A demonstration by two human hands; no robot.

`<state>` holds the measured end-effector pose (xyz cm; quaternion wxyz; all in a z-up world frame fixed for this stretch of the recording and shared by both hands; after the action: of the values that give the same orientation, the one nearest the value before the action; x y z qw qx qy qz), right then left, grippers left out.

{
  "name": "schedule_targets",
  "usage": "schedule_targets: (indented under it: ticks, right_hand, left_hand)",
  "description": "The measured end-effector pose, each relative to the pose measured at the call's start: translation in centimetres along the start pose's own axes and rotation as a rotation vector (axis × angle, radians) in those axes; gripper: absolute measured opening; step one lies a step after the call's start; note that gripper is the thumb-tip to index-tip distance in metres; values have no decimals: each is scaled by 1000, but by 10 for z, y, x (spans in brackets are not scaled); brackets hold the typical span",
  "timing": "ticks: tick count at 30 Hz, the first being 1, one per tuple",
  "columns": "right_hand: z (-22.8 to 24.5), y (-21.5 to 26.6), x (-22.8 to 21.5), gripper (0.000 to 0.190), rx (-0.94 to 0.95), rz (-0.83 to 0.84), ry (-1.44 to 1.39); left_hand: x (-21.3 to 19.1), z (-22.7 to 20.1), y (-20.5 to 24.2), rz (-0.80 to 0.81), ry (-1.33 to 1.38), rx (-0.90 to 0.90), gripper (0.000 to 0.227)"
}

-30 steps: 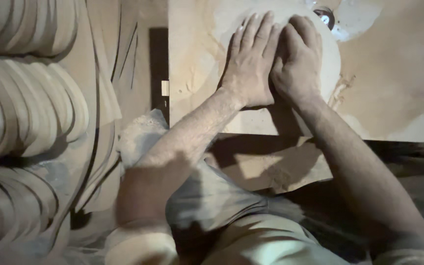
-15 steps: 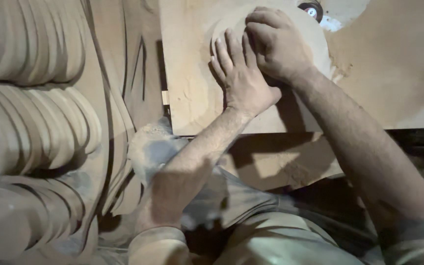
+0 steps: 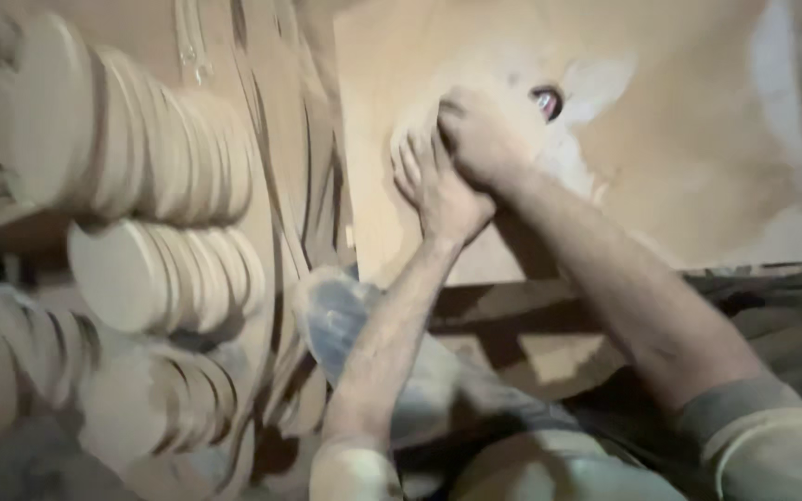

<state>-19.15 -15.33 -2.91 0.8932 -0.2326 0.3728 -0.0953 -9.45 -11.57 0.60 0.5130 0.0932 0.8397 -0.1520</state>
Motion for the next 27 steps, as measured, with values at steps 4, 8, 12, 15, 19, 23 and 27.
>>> schedule_targets:
  ticks: [4,8,12,15,19,23,27]
  right_hand:
    - [7,14,-16,26,11,-4,34]
    - [7,35,-16,28,-2,-15,130]
    - [10,34,-6,17,116,54,270]
    - [12,31,-18,19,207,-142,286]
    - [21,31,-21,15,206,-154,229]
    - [30,30,-29,20,217,-103,298]
    - [33,33,-31,14,241,-157,230]
  left_hand:
    - [6,-15,13,95,-95,-20,115]
    - [27,-4,34,71,-110,-17,110]
    - [31,5,33,-51,-166,99,91]
    - [38,7,27,-40,-177,110,90]
    - [23,9,31,-9,-239,206,98]
    - [-13,24,6,418,-202,296,118]
    - [-48,20,-40,434,-146,803,121]
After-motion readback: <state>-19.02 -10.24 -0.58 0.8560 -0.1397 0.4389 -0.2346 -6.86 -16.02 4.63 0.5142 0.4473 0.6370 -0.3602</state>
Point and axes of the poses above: each hand's wrist, its own y-axis away from the middle knuckle, its own x-axis out of the palm, z = x × y, the point moved 6 cm from there along -y, towards the middle knuckle, and after that the axes turned 3 degrees about y, right-handed, at the moved point
